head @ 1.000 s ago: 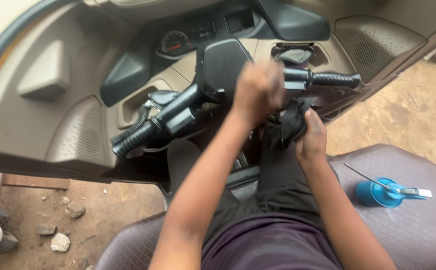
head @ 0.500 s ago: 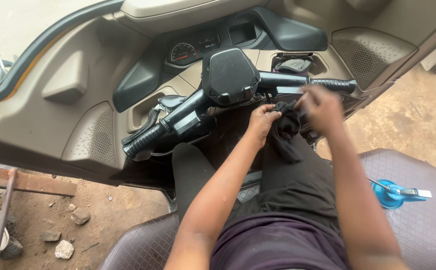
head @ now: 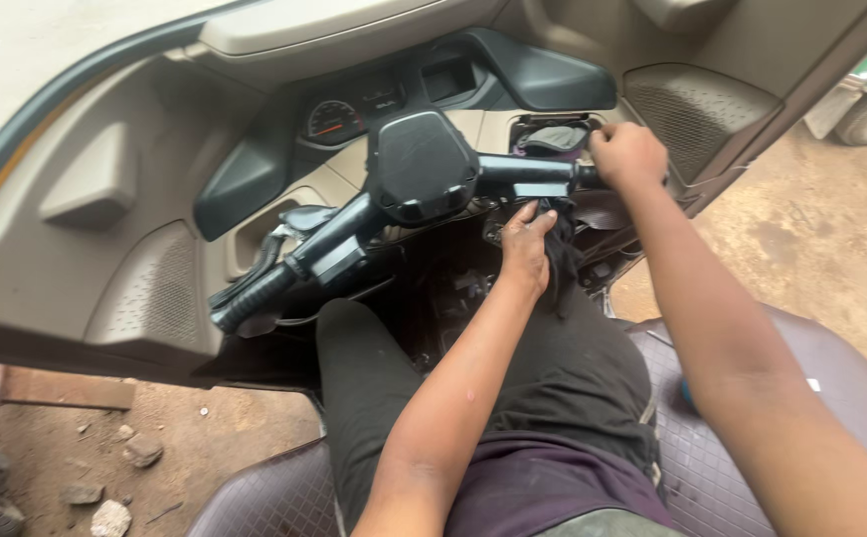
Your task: The person works on the dashboard of a vehicle, manipulating wiring and components behind the handlebar area, occasionally using a screwdriver to adjust parts and wiping the area with a dark cloth.
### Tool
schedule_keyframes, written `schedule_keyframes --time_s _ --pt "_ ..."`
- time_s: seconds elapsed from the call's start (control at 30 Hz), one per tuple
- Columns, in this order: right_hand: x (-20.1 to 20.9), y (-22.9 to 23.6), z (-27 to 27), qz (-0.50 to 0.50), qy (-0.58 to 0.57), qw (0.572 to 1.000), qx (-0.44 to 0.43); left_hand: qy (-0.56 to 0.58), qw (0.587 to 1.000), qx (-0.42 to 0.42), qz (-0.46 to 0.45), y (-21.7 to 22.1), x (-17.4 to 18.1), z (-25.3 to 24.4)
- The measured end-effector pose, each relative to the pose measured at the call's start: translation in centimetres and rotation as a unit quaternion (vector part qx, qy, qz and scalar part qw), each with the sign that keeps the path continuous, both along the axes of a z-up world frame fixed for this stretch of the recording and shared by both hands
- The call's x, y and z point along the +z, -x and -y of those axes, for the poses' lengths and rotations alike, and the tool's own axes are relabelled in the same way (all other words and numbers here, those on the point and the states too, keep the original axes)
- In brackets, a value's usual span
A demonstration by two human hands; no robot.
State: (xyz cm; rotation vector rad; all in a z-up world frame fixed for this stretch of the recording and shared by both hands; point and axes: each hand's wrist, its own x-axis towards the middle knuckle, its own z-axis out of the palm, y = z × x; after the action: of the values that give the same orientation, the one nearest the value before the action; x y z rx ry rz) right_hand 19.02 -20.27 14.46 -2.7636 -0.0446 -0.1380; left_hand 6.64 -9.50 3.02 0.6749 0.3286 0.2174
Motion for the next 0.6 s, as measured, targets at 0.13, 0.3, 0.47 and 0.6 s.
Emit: schedule_keyframes --time_s 0.13,0.3,0.47,0.6 --pt "0.4 0.2 -0.8 0.017 0.002 0.999 -0.032 -0.261 0.965 -0.011 0.001 1.7 1.2 -0.2" --pt "0.5 0.3 -0.8 0.024 -0.001 0.999 -0.023 -0.523 0.852 -0.023 0.032 2.2 0.2 -0.9" --pt "-0.7 0.9 0.0 0.082 -0.015 0.997 0.004 -0.516 0.853 -0.07 0.034 0.9 0.8 5.3" --pt "-0.8 0.1 0.2 0.097 -0.009 0.995 -0.008 -0.3 0.944 -0.043 -0.132 2.3 2.7 9.2"
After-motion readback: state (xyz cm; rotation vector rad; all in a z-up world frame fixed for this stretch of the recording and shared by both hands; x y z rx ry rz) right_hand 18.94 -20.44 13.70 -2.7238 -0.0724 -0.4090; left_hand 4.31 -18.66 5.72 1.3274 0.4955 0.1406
